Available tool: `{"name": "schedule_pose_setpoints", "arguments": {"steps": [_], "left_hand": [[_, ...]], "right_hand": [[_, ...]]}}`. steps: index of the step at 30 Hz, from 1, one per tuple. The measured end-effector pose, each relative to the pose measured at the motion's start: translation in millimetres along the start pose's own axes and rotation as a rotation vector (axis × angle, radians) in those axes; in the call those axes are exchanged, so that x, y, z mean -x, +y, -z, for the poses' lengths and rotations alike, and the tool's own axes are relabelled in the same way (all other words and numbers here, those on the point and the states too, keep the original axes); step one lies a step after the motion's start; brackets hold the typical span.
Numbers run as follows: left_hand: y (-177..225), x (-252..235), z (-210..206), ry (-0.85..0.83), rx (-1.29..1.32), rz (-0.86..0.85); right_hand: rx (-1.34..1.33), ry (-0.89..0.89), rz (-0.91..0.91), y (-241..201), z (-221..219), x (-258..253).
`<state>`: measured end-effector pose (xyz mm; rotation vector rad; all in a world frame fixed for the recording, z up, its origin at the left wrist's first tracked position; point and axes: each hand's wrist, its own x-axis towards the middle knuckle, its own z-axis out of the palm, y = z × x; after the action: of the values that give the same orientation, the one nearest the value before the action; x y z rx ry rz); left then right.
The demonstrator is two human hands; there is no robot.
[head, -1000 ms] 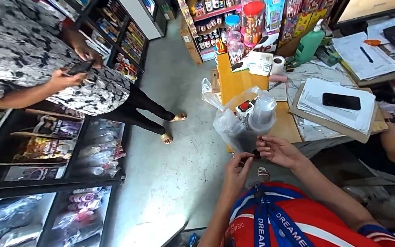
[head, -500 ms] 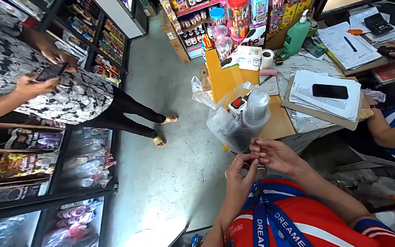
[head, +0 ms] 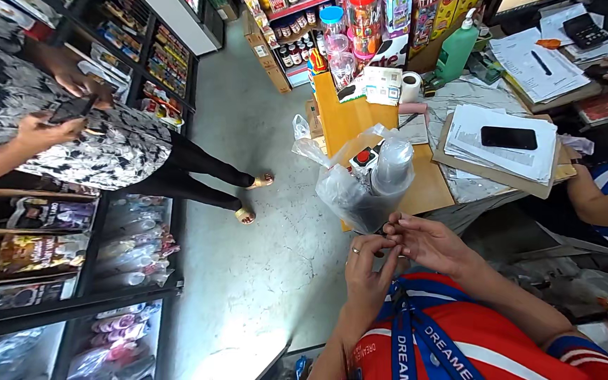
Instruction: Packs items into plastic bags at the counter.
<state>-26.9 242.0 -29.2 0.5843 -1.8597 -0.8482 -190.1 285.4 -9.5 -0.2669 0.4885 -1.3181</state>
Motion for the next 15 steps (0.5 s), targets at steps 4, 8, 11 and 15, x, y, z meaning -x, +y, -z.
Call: {"name": "schedule_pose_setpoints", "arguments": {"steps": [4, 8, 11, 15], "left_hand": [[1, -1, -2, 0.006, 0.047, 0.046], [7, -2, -3, 0.014, 0.163, 0.148], [11, -3, -6, 0.004, 0.186, 0.173], [13, -3, -13, -0.019, 0.206, 0.147]], "right_hand": [[0.183, 0.024, 0.090, -2, -1, 6], [0.346, 0.052, 0.180, -4, -3, 11], [0.408, 0.034, 0.246, -6, -1, 16], [0.432, 0.024, 0.262, -11, 0, 22]]}}
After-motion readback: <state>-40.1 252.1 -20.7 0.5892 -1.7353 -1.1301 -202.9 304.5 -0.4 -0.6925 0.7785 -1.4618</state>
